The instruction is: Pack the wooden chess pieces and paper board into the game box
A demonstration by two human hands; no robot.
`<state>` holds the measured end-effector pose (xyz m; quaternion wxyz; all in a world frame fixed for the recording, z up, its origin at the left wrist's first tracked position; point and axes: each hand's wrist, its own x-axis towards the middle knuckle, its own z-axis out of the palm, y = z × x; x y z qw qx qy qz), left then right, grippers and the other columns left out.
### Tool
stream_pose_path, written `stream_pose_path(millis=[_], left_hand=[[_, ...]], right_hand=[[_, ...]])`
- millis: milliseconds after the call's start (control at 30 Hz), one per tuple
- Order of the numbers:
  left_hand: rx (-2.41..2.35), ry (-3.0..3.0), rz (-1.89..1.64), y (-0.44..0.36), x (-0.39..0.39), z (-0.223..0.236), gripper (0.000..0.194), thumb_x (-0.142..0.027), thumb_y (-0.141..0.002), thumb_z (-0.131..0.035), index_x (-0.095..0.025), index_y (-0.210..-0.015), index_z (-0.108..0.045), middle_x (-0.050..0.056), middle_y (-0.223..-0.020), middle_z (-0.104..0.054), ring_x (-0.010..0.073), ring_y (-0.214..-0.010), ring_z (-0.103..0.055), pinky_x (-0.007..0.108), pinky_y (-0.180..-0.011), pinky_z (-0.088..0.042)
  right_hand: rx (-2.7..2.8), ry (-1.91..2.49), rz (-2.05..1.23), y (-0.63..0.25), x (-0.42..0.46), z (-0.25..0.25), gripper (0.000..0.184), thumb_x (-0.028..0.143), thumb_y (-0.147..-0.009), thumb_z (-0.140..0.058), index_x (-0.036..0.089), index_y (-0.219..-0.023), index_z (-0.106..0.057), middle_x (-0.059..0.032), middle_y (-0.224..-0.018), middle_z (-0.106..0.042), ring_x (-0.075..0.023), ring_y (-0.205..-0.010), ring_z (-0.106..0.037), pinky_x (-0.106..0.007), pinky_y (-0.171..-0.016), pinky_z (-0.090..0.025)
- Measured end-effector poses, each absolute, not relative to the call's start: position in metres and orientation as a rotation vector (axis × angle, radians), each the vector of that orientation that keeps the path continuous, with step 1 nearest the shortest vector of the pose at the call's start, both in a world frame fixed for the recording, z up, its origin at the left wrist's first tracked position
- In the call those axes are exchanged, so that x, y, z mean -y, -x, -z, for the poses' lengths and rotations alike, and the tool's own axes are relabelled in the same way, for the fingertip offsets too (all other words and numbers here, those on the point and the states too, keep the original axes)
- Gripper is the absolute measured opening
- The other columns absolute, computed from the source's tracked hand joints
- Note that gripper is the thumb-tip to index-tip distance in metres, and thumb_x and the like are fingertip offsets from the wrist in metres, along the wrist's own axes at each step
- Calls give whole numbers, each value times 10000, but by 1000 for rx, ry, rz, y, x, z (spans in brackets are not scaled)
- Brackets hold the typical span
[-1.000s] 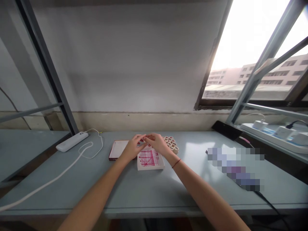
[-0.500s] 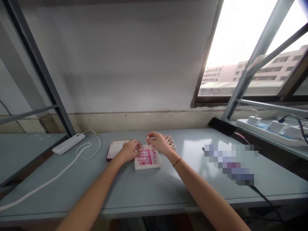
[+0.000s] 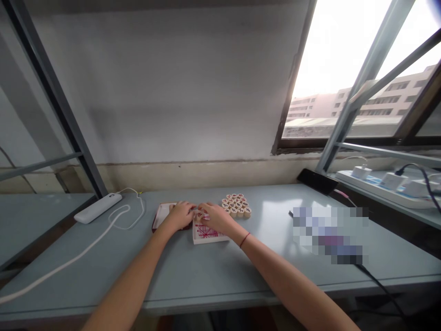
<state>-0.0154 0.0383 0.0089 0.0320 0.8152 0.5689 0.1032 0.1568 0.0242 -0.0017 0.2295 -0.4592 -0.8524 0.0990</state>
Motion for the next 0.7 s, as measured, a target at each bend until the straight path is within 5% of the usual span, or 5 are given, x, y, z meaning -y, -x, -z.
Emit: stream_pose_path(millis=[300,433,700], left_hand=[[-1711,-2526,-389,13,-34,-7,372,-308,-854,-357,-250,-1176,-535,66,-1167,-581,244,-1088,-489,398,-866,-342],[-1688,-2540,-381,5,-29,-9,424,-389,-833,-392,-240,-1214,-505,75,-1193,-566,255,-1115,-460,417,-889,-314],[-1721,-2560,-306,0,-32,4,377,-253,-744,-449,-263,-1090,-599,66,-1065,-629,273,-1050,-462,404,-802,-338]], right_hand=[[2372,1234,-304,-159,-32,-4,270,180,-814,-458,216,-1066,-549,-30,-841,-660,-151,-731,-584,-206,-594,-327],[2117,1437,-203,-193,-63,-18,285,151,-805,-412,200,-1003,-612,-51,-969,-658,-150,-827,-586,-200,-661,-368],[2118,2025,-296,-231,-118,-18,276,268,-683,-567,193,-920,-687,-90,-887,-678,-191,-768,-615,-230,-608,-394]])
